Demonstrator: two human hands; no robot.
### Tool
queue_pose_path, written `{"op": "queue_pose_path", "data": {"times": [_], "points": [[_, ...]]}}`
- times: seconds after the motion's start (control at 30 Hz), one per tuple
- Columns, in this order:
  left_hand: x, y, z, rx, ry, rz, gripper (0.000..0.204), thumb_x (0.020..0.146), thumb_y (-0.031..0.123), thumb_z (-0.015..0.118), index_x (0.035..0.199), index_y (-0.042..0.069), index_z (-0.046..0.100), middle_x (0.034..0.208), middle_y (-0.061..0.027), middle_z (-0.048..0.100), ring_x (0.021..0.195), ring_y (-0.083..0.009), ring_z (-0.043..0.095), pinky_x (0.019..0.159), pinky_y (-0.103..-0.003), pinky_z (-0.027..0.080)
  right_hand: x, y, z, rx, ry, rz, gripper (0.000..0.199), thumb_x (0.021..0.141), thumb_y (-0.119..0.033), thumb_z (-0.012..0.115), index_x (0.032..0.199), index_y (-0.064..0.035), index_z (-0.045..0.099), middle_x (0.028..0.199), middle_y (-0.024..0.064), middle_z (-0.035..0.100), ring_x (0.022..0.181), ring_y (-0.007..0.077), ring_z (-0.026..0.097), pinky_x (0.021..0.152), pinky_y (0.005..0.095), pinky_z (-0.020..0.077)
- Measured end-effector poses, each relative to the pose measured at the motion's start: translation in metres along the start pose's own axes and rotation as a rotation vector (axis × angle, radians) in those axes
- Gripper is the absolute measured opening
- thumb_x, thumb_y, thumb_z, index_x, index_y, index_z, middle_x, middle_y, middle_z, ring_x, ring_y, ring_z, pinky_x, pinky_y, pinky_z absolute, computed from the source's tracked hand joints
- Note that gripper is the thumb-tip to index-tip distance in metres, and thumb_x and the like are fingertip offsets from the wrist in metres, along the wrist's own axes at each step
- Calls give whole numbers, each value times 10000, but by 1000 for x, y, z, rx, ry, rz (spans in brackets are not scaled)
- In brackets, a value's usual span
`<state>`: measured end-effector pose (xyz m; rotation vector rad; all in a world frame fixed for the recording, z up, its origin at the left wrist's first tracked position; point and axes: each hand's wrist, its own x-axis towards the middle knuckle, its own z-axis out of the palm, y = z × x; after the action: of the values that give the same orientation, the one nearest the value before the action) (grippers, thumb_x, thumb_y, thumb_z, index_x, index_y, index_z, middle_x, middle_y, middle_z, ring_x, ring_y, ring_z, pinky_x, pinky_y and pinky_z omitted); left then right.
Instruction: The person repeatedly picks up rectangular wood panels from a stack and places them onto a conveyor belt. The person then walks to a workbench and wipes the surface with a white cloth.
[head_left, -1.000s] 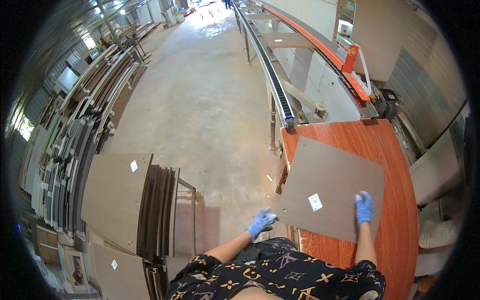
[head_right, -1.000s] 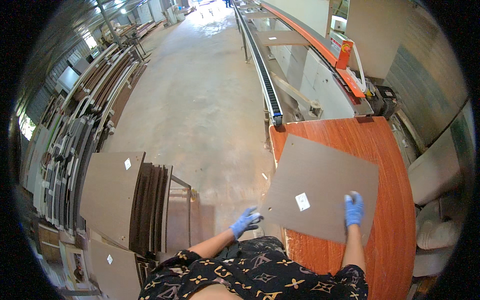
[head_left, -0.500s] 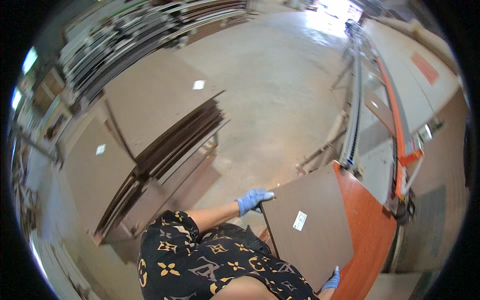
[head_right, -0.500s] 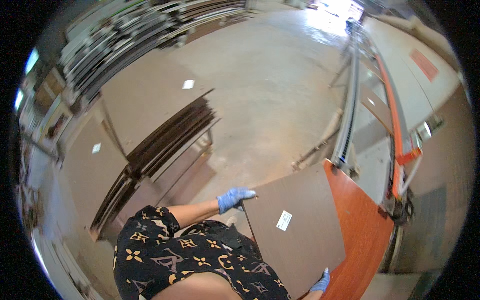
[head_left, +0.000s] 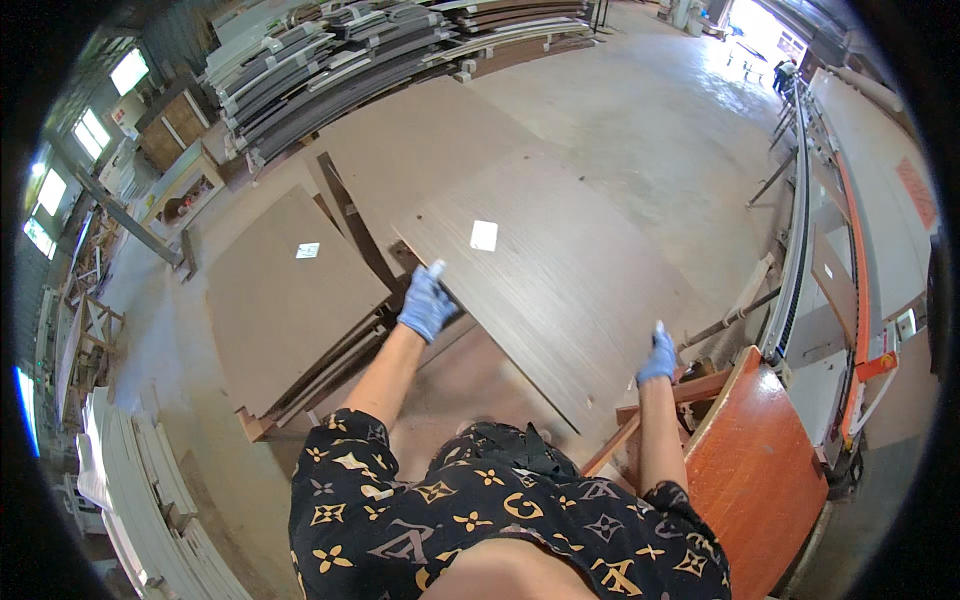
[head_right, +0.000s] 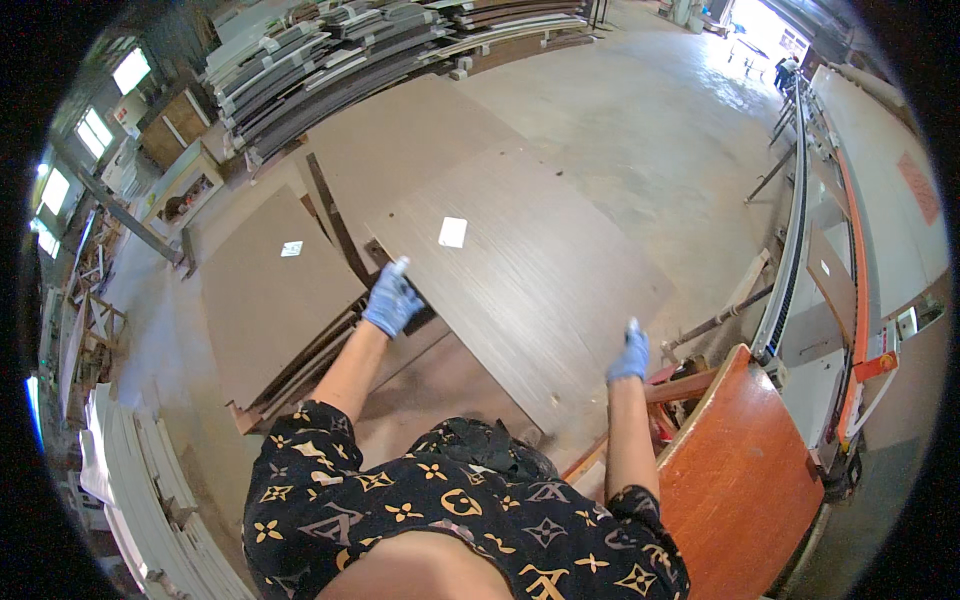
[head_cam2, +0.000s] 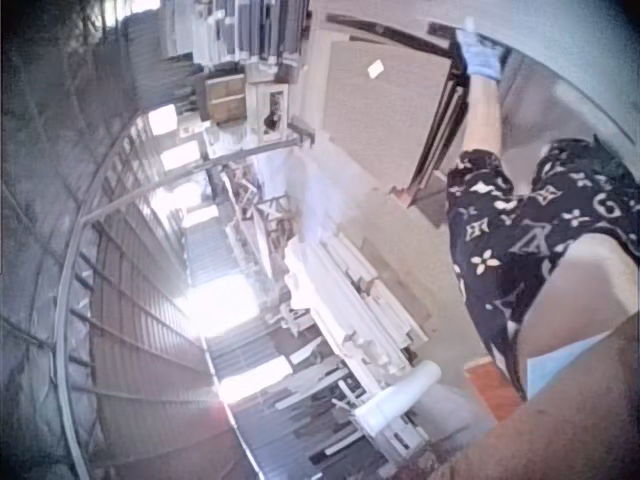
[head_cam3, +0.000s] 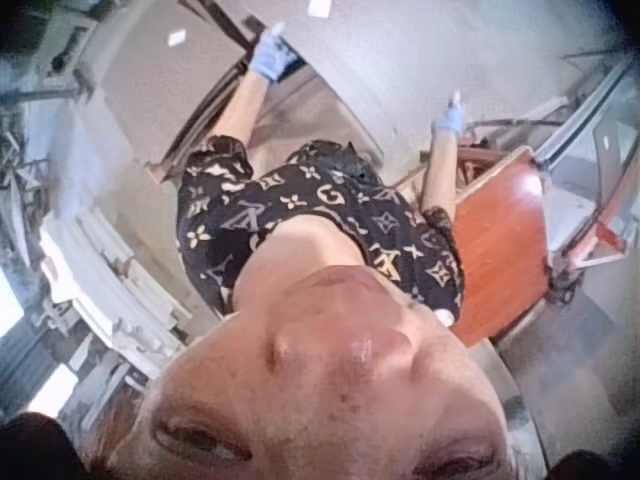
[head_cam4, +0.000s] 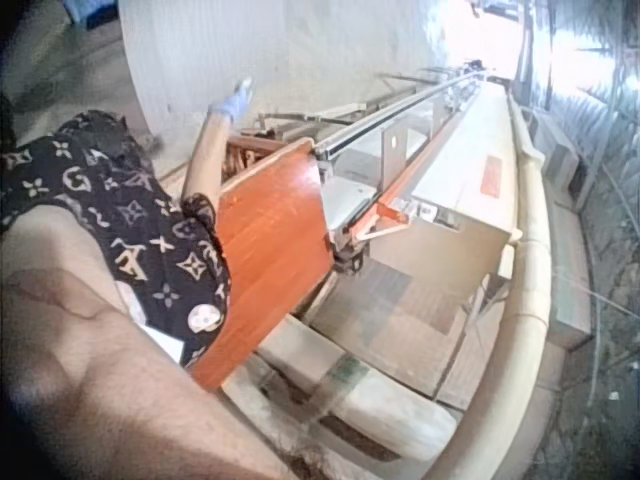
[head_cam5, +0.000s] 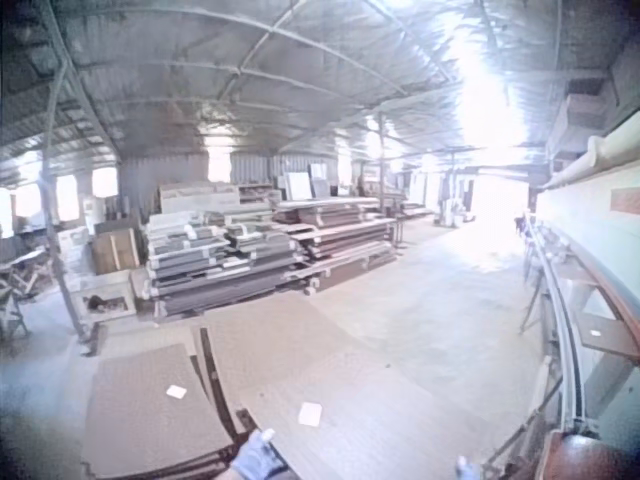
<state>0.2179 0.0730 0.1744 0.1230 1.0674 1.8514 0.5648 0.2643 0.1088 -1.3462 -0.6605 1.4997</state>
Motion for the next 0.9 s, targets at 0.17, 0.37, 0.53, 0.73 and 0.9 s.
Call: {"op": "queue_pose_path", "data": {"times": [0.17, 0.37, 0.53, 0.73, 0.9], "points": [[-17, -25, -33, 213, 70, -158, 403, 789, 244, 602, 1144, 128, 449, 1117, -47, 519, 1024, -206, 506, 802, -414, 473, -29, 39, 139, 39, -166, -14, 413, 745, -299, 660, 1091, -151, 489, 948, 26, 566, 832, 188, 536, 691, 359, 448], [-12, 17, -88, 108, -10, 35, 419, 792, 233, 616, 1128, 38, 459, 1069, -84, 548, 974, -224, 546, 836, -383, 459, -73, 55, 191, 10, -336, 246, 306, 735, -286, 667, 987, -219, 509, 862, -5, 567, 701, 144, 528, 543, 313, 441], [32, 65, -108, 240, 42, 228, 468, 775, 269, 645, 1108, 7, 446, 1043, -79, 543, 974, -202, 527, 821, -355, 448, -91, 33, 260, 24, -437, 144, 246, 754, -308, 637, 925, -190, 504, 807, -21, 549, 692, 133, 531, 542, 319, 444], [31, 102, -51, 974, 115, 445, 759, 792, 339, 600, 1334, -8, 199, 1392, -161, 235, 1255, -266, 281, 1015, -331, 249, -80, 31, 246, 32, -684, 291, 224, 779, -307, 598, 941, -181, 508, 815, -11, 578, 694, 154, 552, 584, 343, 465], [3, 19, -46, 839, -181, 590, 587, 799, 87, 574, 1306, 9, 288, 1319, -144, 343, 1224, -238, 338, 1014, -344, 281, -75, 39, 90, -64, -484, 335, 246, 801, -321, 589, 1017, -215, 537, 885, -30, 595, 756, 133, 565, 691, 351, 490]]}}
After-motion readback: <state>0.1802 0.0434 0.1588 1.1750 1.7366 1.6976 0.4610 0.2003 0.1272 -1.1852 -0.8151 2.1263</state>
